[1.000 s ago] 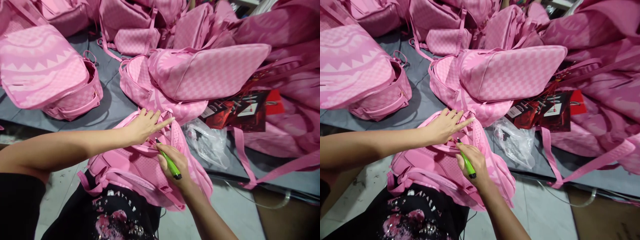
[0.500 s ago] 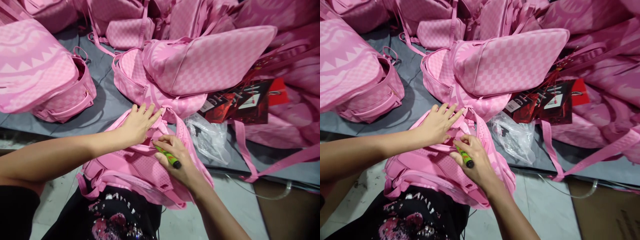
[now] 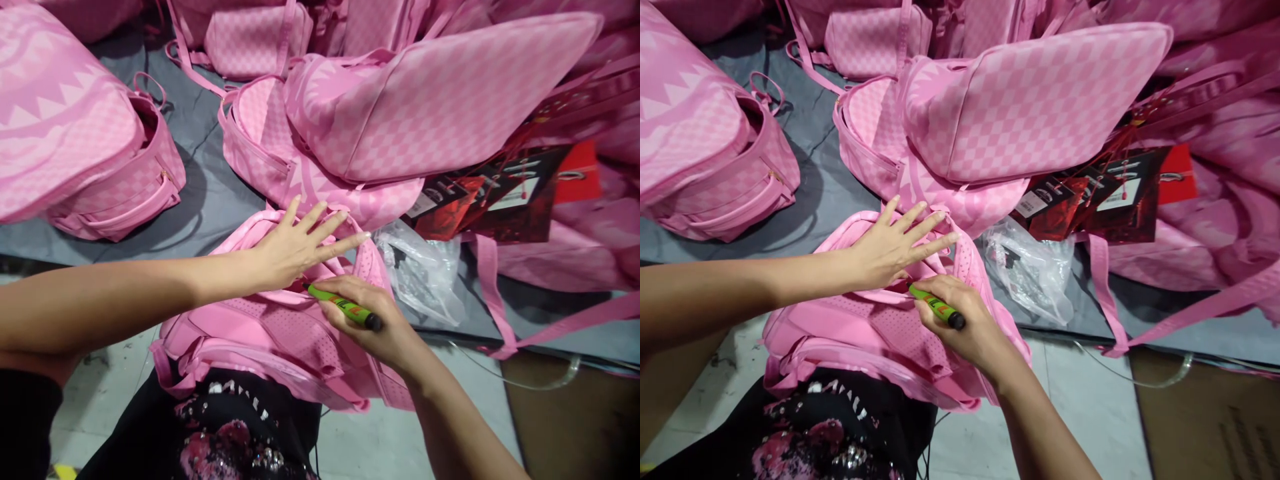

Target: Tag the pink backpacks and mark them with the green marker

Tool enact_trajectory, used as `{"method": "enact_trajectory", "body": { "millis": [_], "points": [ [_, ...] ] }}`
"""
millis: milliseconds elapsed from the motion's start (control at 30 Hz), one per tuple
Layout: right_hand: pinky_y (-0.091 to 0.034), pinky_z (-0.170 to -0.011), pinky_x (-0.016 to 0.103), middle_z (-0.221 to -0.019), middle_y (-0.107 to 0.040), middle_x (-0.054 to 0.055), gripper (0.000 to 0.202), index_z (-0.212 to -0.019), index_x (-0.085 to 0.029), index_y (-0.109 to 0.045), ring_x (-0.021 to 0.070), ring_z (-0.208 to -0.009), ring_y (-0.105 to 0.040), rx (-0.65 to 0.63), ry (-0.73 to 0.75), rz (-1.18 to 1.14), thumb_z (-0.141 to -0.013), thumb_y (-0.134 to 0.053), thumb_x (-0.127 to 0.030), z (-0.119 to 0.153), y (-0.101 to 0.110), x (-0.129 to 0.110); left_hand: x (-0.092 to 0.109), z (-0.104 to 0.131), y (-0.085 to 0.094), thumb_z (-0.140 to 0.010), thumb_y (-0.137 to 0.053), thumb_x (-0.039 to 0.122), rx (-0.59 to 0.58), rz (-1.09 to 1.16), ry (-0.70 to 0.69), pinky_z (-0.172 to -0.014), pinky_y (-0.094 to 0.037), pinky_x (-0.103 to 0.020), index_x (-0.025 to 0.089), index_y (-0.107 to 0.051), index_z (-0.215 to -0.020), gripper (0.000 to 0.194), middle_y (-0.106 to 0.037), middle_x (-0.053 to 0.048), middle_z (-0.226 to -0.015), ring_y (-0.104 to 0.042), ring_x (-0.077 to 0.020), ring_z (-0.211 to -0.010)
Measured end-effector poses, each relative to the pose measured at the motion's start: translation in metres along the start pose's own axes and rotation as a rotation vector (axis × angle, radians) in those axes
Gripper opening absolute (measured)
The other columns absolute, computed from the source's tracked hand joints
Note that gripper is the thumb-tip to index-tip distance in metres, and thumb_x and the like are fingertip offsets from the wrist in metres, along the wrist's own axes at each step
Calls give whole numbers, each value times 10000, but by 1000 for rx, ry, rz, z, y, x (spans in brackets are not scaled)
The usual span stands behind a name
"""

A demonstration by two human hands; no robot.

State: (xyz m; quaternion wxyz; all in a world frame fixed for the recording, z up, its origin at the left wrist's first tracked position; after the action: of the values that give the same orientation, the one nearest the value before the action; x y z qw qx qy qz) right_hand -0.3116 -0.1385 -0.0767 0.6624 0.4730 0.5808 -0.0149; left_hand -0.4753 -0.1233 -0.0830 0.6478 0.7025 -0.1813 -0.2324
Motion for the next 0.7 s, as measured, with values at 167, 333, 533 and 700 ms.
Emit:
{"method": "enact_trajectory", "body": {
  "millis": [167,333,533,700],
  "points": [
    [-563,-811,325,-1035,-706,76,215,-1102,-201,-695,180,-907,-679,-63,-59,-59,-908,-605,-222,0,3,4,-2,-2,2,-804,-688,365,-43,20,154,-1072,-302,-517,191,-46,-1565,1010,-221,-196,-1593,-353,-397,-1367],
    [-567,-784,304,-1059,-704,81,237,-1129,-205,-692,179,-919,-679,-30,-82,-68,-908,-610,-230,5,1,6,-3,-6,7,-824,-660,359,-129,-2,154,-976,-348,-450,137,-94,-1555,951,-323,-227,-1535,-476,-358,-1231],
    [-572,-801,309,-1074,-701,80,236,-1130,-196,-685,177,-939,-676,-2,-104,-85,-913,-599,-230,6,-1,4,-6,-5,3,-833,-631,362,-107,0,130,-918,-349,-415,139,-69,-1555,942,-452,-198,-1432,-506,-331,-1152],
    [-558,-823,365,-957,-731,57,135,-976,-211,-715,200,-884,-677,48,-13,127,-870,-632,-215,-7,-6,3,-7,-7,1,-814,-637,357,-86,-15,130,-897,-354,-416,125,-89,-1551,947,-458,-205,-1420,-516,-326,-1116]
  ]
}}
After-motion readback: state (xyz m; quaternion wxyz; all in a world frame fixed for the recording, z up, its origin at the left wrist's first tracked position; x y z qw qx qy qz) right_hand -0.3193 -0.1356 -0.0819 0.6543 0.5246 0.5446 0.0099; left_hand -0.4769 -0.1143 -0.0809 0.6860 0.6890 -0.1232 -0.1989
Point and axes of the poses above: each hand's wrist, its own z-axis away from the middle knuckle, its own y-axis out of the back of the hand, x = y × z, the point moved 3 cm from there along -z, towards the middle knuckle
